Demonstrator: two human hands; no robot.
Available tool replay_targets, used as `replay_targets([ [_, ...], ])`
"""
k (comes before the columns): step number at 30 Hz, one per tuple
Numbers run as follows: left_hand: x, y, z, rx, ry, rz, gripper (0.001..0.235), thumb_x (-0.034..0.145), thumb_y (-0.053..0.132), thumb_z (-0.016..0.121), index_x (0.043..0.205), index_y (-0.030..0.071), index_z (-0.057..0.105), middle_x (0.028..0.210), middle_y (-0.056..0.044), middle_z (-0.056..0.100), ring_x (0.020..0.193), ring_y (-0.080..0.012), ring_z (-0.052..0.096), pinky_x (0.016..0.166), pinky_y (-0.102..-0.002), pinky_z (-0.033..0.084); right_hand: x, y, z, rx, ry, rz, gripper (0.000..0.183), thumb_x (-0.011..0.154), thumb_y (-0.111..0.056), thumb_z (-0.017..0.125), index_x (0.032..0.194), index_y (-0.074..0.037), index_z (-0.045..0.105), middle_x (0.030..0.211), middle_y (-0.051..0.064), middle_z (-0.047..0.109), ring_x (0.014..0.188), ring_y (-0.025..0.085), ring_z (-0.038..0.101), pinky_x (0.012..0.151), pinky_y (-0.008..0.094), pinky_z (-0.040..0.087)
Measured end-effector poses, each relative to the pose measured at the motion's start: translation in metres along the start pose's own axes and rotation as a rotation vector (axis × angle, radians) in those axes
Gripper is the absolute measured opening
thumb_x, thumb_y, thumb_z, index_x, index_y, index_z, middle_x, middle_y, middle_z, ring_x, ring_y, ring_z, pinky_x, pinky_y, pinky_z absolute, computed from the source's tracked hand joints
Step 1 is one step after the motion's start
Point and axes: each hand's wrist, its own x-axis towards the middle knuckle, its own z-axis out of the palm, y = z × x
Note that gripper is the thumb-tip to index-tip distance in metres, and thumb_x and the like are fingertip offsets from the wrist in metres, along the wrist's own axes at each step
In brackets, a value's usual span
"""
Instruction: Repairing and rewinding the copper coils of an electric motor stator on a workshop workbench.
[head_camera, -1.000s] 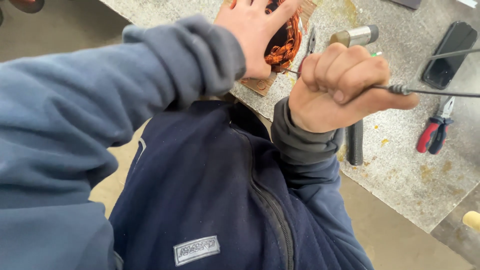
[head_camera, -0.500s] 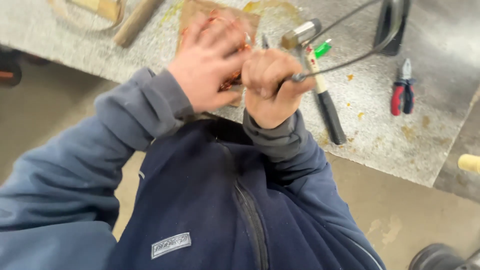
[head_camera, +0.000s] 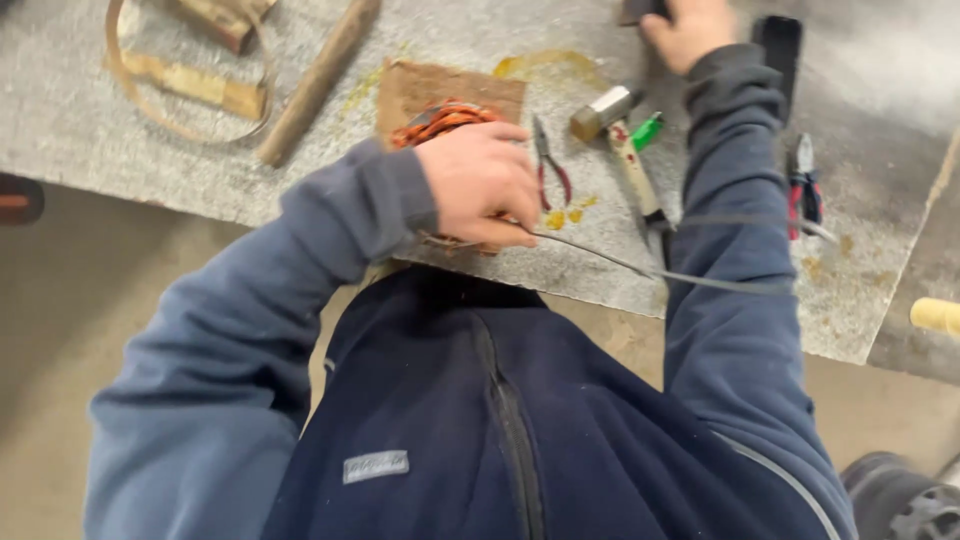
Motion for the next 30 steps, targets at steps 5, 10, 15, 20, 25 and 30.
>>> replay_targets([
  [5, 0.014, -0.02, -0.004, -0.14, -0.196, -0.031, 0.028, 0.09, 0.042, 0.075, 0.085, 0.016, 0.081, 0.078, -0.003, 0.074, 0.082, -0.0284, 0.067, 0.081, -0.046, 0.051, -0.024, 0.001, -0.022, -0.003, -0.077, -0.036, 0.047, 0.097, -0.038, 0.074, 0.113, 0.005, 0.071, 0.106, 0.029, 0.069, 0.098, 0.049, 0.064, 0.084, 0.055, 0.05],
  [10, 0.021, -0.035, 0.0, -0.288, -0.337, -0.024, 0.028, 0.091, 0.045, 0.071, 0.097, 0.02, 0.082, 0.078, -0.001, 0.075, 0.067, -0.0265, 0.069, 0.058, -0.043, 0.052, -0.079, -0.084, -0.09, 0.686, 0.218, 0.457, 0.011, 0.119, -0.01, 0.062, 0.122, 0.0, 0.062, 0.099, 0.014, 0.07, 0.081, 0.022, 0.072, 0.064, 0.034, 0.051],
  [15, 0.025, -0.042, -0.002, -0.306, -0.385, 0.029, 0.027, 0.089, 0.045, 0.071, 0.097, 0.022, 0.082, 0.074, -0.002, 0.074, 0.067, -0.0282, 0.068, 0.058, -0.045, 0.05, -0.191, -0.247, -0.16, 0.592, 0.221, 0.422, 0.014, 0.106, 0.007, 0.062, 0.113, -0.003, 0.055, 0.109, 0.008, 0.071, 0.094, 0.017, 0.071, 0.08, 0.03, 0.056],
  [20, 0.026, -0.043, -0.004, -0.278, -0.346, 0.108, 0.023, 0.09, 0.042, 0.072, 0.096, 0.023, 0.083, 0.072, -0.005, 0.073, 0.068, -0.0304, 0.067, 0.056, -0.046, 0.049, -0.19, -0.356, -0.195, 0.217, 0.048, 0.156, 0.027, 0.079, 0.008, 0.078, 0.1, -0.005, 0.068, 0.107, 0.016, 0.072, 0.097, 0.032, 0.071, 0.086, 0.039, 0.058],
  [25, 0.018, -0.047, -0.001, -0.282, -0.218, 0.14, 0.021, 0.09, 0.041, 0.074, 0.095, 0.022, 0.083, 0.074, -0.006, 0.072, 0.066, -0.0298, 0.067, 0.057, -0.042, 0.05, -0.142, -0.395, -0.209, 0.017, -0.054, -0.03, 0.033, 0.077, 0.007, 0.077, 0.108, -0.004, 0.074, 0.109, 0.011, 0.073, 0.099, 0.029, 0.074, 0.088, 0.038, 0.06],
  [30, 0.018, -0.046, -0.006, -0.298, -0.237, 0.114, 0.019, 0.088, 0.04, 0.076, 0.095, 0.024, 0.083, 0.071, -0.007, 0.071, 0.067, -0.0309, 0.067, 0.057, -0.043, 0.049, -0.128, -0.401, -0.21, -0.066, -0.119, -0.104, 0.03, 0.083, 0.004, 0.075, 0.112, -0.002, 0.075, 0.109, 0.01, 0.073, 0.102, 0.027, 0.072, 0.087, 0.036, 0.059],
])
